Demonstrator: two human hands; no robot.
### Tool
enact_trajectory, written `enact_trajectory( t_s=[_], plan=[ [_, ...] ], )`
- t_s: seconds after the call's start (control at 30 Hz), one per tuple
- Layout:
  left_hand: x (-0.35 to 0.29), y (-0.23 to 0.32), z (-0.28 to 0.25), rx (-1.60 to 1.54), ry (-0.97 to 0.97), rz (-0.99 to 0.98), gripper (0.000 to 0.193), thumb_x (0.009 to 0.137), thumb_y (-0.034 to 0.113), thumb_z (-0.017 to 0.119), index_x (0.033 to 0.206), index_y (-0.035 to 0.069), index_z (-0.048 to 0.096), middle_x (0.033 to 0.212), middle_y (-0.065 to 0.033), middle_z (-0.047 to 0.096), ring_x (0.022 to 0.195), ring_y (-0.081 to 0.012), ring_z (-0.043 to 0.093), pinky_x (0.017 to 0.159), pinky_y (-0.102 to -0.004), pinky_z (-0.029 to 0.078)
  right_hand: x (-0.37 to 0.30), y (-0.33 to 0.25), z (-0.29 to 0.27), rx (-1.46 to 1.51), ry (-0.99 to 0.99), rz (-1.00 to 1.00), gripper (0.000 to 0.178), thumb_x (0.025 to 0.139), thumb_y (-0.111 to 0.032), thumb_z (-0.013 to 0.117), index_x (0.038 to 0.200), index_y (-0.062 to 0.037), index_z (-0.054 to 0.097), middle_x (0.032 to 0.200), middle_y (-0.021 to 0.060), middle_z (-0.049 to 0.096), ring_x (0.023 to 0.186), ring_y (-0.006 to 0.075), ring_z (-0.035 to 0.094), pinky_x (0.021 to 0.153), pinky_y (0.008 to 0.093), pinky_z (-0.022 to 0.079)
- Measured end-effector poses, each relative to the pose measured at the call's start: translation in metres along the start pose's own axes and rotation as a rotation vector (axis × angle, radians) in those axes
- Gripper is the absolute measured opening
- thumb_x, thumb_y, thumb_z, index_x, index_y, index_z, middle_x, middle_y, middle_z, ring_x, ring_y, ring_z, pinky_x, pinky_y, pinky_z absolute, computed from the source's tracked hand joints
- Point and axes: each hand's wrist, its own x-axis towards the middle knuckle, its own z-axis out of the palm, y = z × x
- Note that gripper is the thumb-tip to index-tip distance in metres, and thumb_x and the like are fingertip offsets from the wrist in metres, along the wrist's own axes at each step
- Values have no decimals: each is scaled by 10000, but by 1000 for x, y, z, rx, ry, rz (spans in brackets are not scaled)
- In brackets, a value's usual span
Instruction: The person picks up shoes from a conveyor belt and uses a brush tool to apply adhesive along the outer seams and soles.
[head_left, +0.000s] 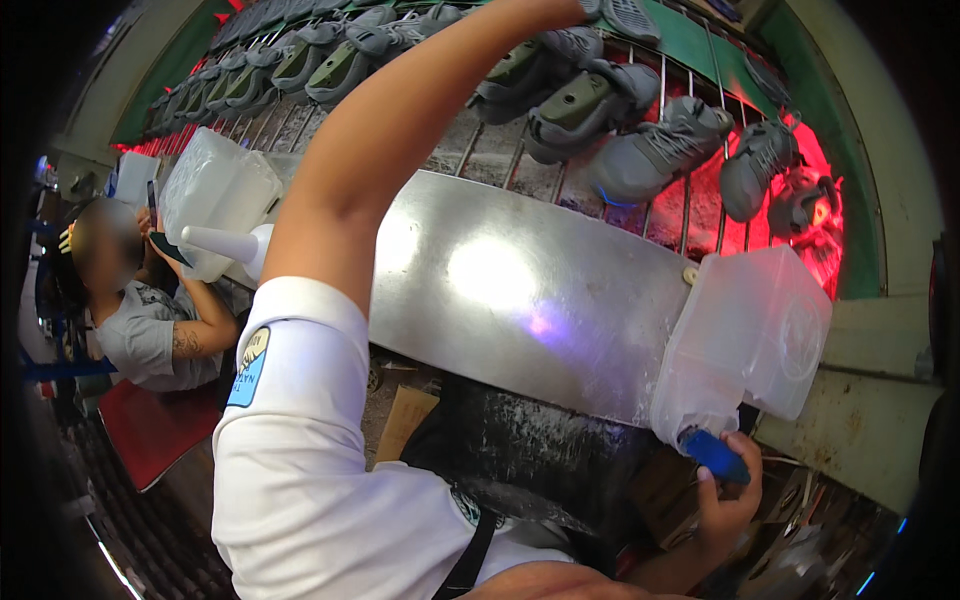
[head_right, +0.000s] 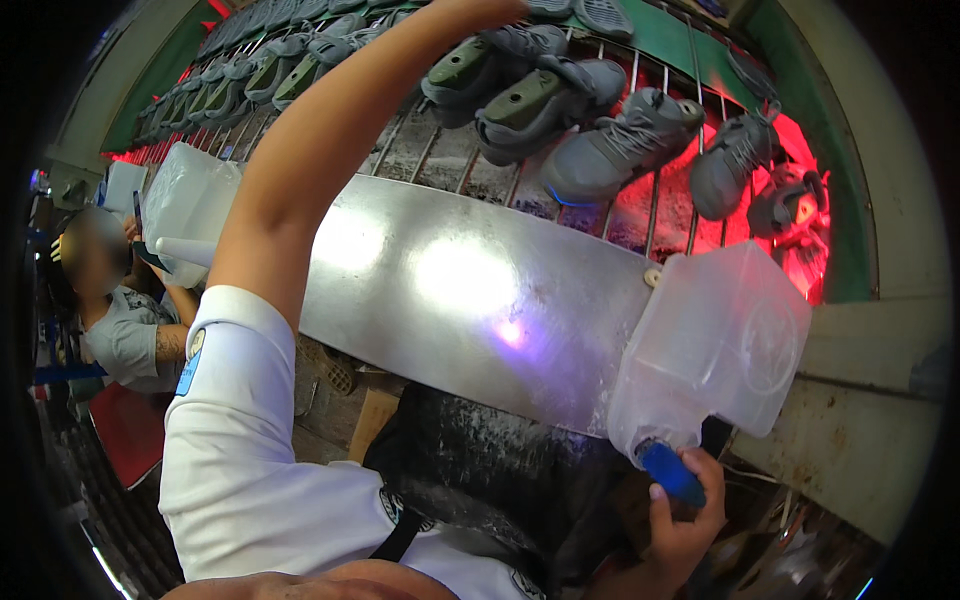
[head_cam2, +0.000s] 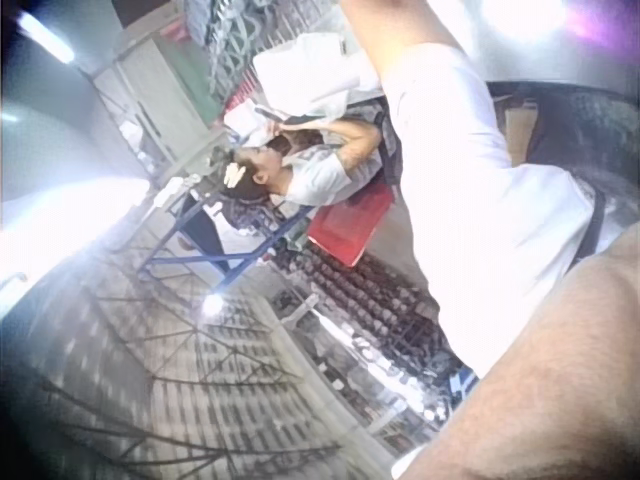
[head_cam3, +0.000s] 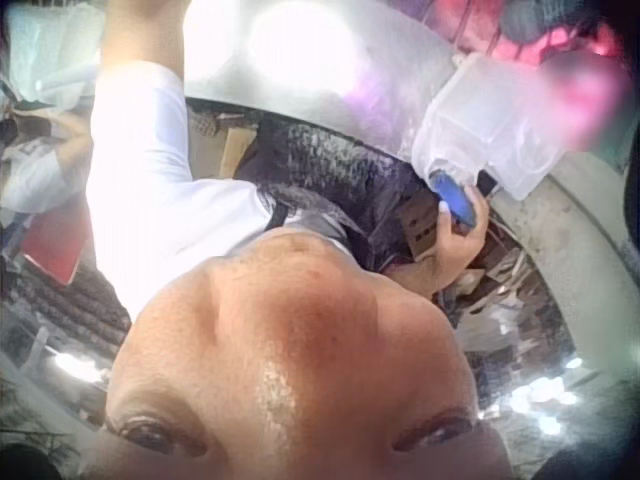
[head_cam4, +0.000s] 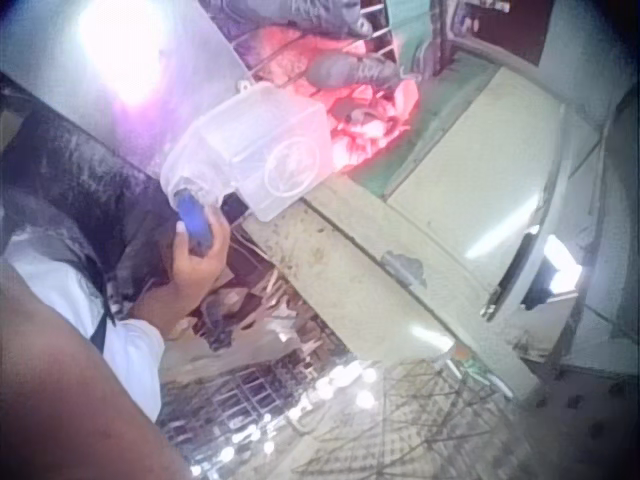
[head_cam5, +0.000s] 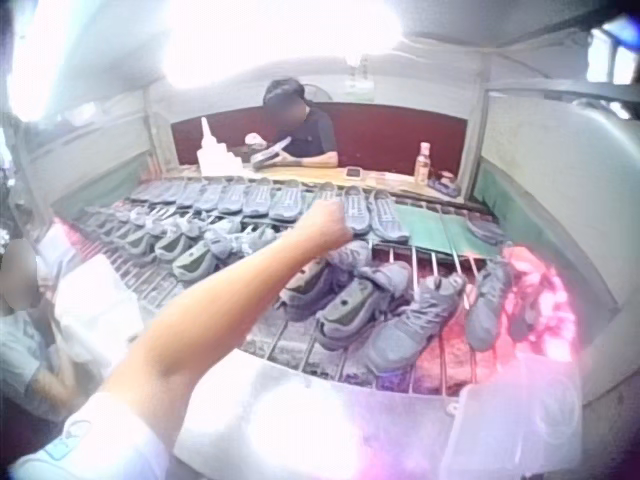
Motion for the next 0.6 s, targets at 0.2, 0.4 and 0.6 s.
enact_trajectory(
  t_s=[0.2,0.4,0.6],
  plan=[
    [45,26,34,-27,-833,-53,480,787,365,794,1138,42,736,1064,-190,747,983,-332,722,850,-439,563,-5,-9,3,4,20,143,467,796,19,678,1250,-2,573,1293,165,575,1228,289,562,1073,401,439],
    [28,17,59,28,-835,50,684,652,431,907,1241,129,735,1110,-107,745,995,-284,703,858,-418,552,-6,-19,5,-40,-27,115,426,807,35,675,1216,-8,568,1267,185,613,1208,290,567,1079,414,422],
    [-62,-13,-33,-393,-235,-233,753,652,371,924,1289,44,690,1235,-175,711,1113,-250,698,954,-352,548,-11,-11,9,-25,37,39,396,819,49,714,1185,-7,571,1237,196,655,1160,293,609,1051,424,456]
  ],
)
